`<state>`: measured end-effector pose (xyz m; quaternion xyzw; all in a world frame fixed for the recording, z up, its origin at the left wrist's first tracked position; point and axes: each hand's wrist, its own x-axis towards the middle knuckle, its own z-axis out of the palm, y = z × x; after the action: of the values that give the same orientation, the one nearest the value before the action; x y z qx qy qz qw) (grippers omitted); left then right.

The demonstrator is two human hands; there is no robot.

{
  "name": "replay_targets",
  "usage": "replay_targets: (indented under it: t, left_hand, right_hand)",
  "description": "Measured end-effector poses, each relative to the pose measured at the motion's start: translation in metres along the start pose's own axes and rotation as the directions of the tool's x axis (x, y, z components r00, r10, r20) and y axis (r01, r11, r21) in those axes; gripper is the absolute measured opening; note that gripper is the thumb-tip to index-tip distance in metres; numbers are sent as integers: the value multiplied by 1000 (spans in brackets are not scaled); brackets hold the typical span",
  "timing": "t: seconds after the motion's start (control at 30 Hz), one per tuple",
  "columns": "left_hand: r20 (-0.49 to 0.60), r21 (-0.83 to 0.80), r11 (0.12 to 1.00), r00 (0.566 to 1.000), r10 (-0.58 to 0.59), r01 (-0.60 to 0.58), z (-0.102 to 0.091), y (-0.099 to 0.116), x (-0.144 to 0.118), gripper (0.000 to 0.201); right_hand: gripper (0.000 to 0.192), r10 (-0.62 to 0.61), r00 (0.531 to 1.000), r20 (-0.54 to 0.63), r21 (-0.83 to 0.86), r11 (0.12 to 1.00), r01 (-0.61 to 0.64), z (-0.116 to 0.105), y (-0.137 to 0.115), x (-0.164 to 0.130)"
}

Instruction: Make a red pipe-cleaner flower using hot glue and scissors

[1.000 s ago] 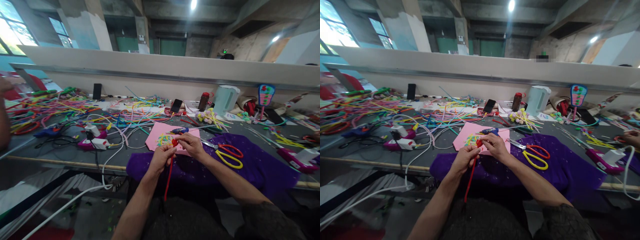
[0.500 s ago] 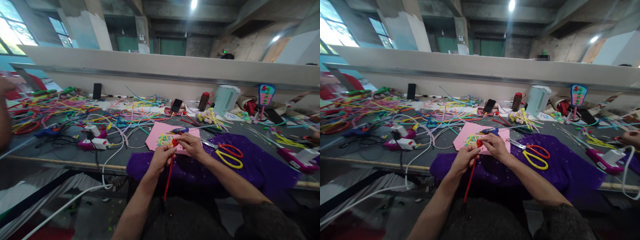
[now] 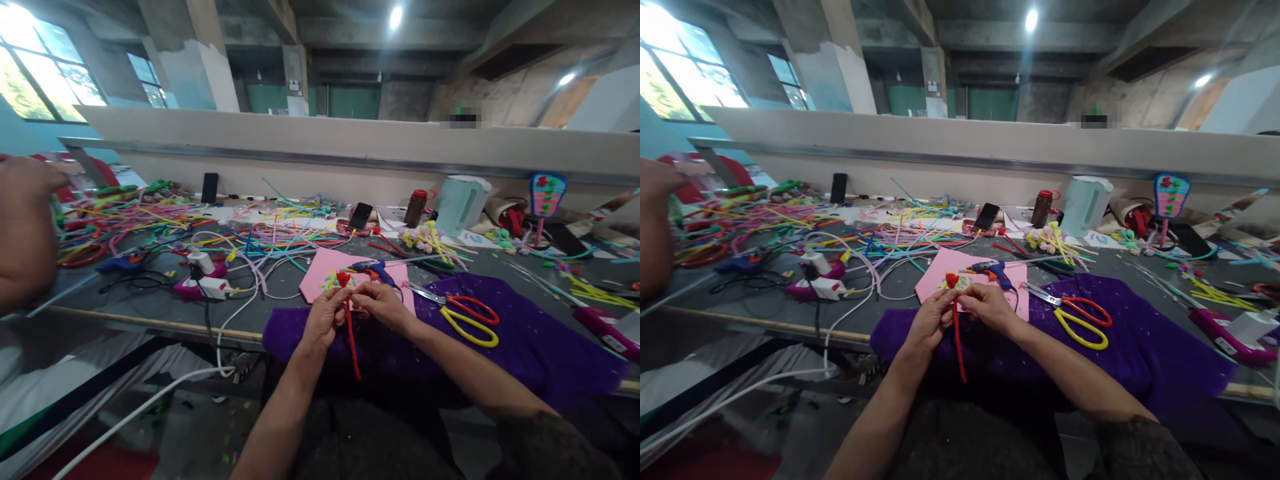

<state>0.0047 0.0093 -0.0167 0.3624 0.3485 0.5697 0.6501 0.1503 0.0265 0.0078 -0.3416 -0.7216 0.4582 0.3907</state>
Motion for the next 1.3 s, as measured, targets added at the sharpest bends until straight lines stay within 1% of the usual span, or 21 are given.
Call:
replay_targets:
  t: [0.13, 0.2, 0.27, 0.33, 0.43, 0.6, 0.7, 0.83, 0.97, 1.3]
  left_hand:
    - [-49, -28, 999, 998, 33, -34, 2, -1, -1, 32]
    - [-80, -9, 999, 996, 49, -50, 4, -1, -1, 34]
    - [-91, 18, 998, 994, 63, -62, 6, -1, -1, 34]
    - [-83, 27, 998, 994, 67, -65, 6, -1, -2, 34]
    - [-83, -6, 997, 994, 74, -75, 6, -1, -2, 37]
    - [-110, -31, 993, 988, 108, -112, 7, 0, -5, 44]
    - [-127, -27, 992, 985, 116, -120, 7, -1, -5, 42]
    - [-138, -12, 993, 984, 115, -118, 7, -3, -3, 34]
    - [-167, 15, 994, 980, 111, -110, 6, -4, -2, 34]
    - [-160, 45, 992, 979, 126, -120, 6, -4, -2, 32]
  right_hand:
    - [25, 48, 998, 34, 64, 997, -50, 9, 2, 4]
    - [25, 76, 996, 56, 62, 995, -79, 10, 2, 5]
    - [25, 78, 993, 85, 45, 996, -82, 12, 2, 5]
    - [26, 57, 995, 87, 31, 998, -60, 13, 2, 4]
    - [25, 14, 1000, 21, -15, 1000, -14, 15, 1, 1]
    - [20, -53, 996, -70, -179, 983, 39, 18, 1, -1]
    - [18, -110, 989, -97, -284, 956, 78, 19, 3, -1]
    - [20, -160, 982, -98, -386, 916, 110, 21, 5, 0]
    - [20, -186, 980, -74, -390, 910, 144, 21, 7, 0]
    - [19, -202, 978, -56, -409, 898, 163, 21, 9, -1]
